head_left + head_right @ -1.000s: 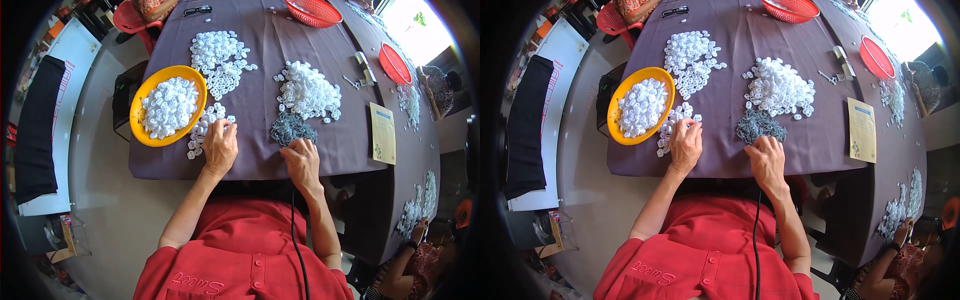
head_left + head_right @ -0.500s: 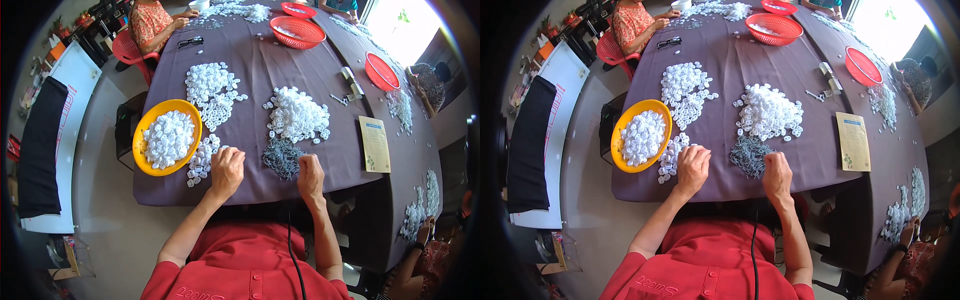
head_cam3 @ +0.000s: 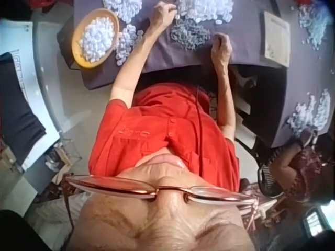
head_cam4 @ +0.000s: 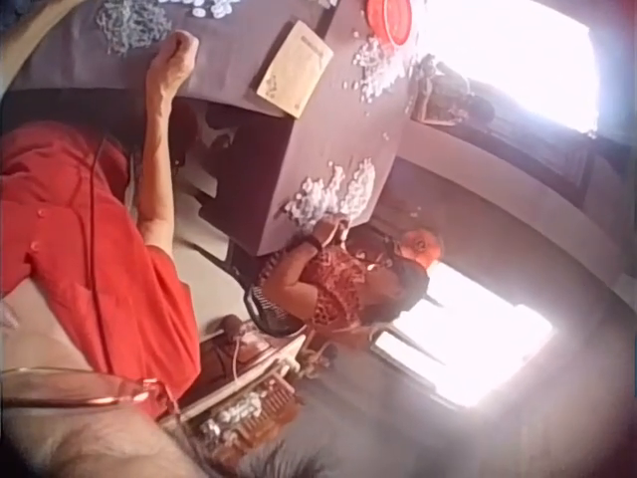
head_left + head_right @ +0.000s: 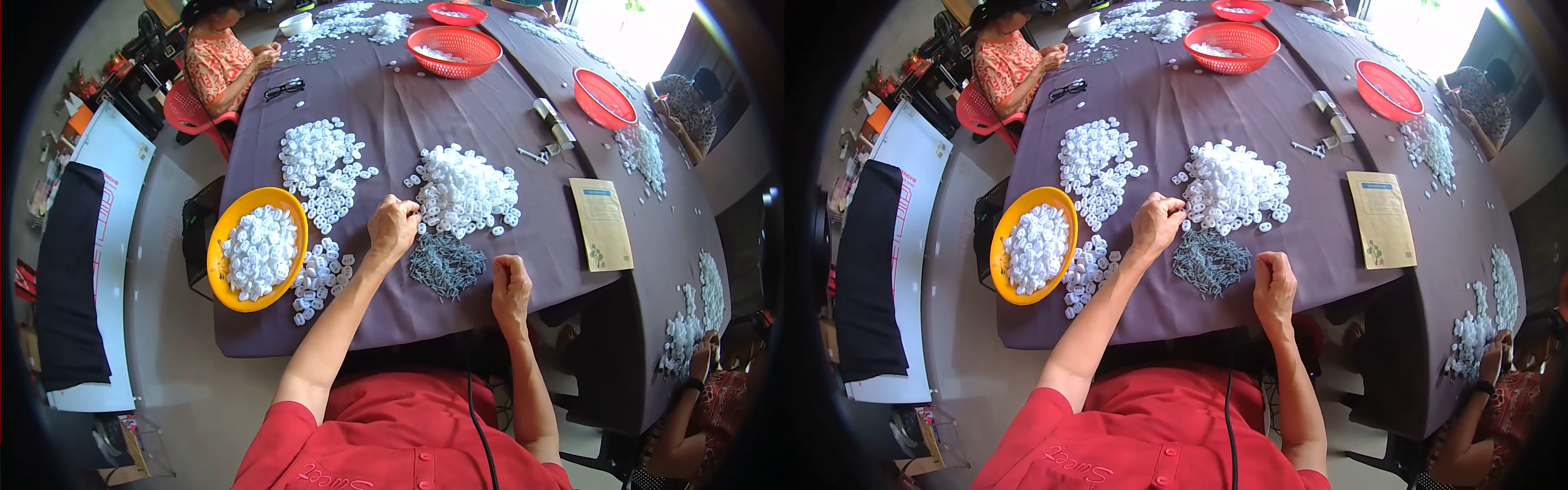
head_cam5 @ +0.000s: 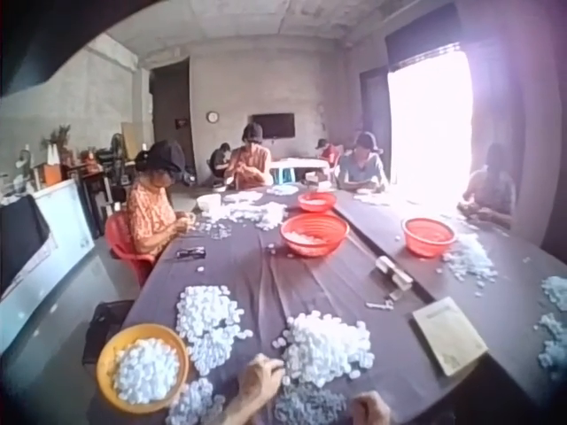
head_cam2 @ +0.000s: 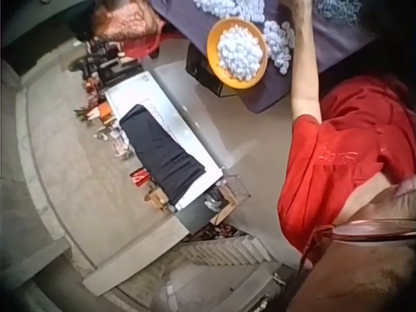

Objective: The person assembles plastic cord locks by taking plastic toggle pieces and springs from the table and pressing them together by hand.

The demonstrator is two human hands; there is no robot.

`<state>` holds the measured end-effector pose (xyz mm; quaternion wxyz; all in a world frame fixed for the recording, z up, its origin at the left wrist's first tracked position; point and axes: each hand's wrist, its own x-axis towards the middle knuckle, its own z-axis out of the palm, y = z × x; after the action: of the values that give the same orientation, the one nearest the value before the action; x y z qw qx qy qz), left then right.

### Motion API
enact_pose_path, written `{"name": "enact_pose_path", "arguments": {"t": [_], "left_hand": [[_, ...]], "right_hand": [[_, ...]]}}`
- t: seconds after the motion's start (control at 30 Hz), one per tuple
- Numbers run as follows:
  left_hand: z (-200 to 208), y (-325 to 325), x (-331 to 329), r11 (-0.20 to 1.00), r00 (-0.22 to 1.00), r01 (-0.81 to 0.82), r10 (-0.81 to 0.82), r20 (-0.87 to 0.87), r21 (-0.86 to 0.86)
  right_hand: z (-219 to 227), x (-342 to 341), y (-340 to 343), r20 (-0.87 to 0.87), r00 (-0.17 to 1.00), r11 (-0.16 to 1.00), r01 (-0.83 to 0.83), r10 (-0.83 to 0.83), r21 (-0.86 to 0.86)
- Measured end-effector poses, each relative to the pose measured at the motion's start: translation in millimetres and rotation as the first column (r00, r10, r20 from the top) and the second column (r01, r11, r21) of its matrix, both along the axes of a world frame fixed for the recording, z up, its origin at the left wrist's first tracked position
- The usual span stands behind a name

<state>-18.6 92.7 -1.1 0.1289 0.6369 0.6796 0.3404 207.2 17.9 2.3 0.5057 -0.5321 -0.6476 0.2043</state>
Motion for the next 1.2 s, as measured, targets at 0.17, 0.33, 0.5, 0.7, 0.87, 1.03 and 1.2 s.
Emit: {"name": "enact_pose_path", "arguments": {"t": [0.17, 0.33, 0.5, 0.7, 0.87, 1.03, 1.2], "left_hand": [[6, -5, 0, 0.999, 0.999, -0.023, 0.024, 0.032, -0.039], [10, -27, -13, 0.997, 0.803, 0.074, -0.058, 0.594, -0.003], [16, -95, -16, 0.960, 0.267, 0.257, 0.035, 0.963, -0.107], [3, -125, -15, 0.957, 0.014, 0.261, 0.128, 0.992, -0.127], [-3, -131, -16, 0.964, -0.077, 0.259, 0.087, 0.993, -0.065], [-3, -137, -13, 0.976, 0.078, 0.183, 0.109, 0.991, -0.122], [2, -145, -14, 0.974, 0.291, 0.227, -0.055, 0.955, -0.013]], "right_hand": [[-1, 0, -4, -0.050, 0.999, 0.998, -0.001, -0.002, -0.058], [0, -3, -4, 0.009, 1.000, 0.999, -0.014, 0.013, 0.030], [11, -24, -18, -0.062, 0.992, 0.993, -0.114, 0.112, -0.033], [21, -91, -32, -0.403, 0.825, 0.867, -0.480, 0.395, -0.133], [0, -109, -31, -0.488, 0.773, 0.834, -0.531, 0.405, -0.149], [-6, -109, -30, -0.518, 0.758, 0.793, -0.567, 0.395, -0.225], [-9, -109, -31, -0.348, 0.843, 0.863, -0.483, 0.410, -0.152]]}}
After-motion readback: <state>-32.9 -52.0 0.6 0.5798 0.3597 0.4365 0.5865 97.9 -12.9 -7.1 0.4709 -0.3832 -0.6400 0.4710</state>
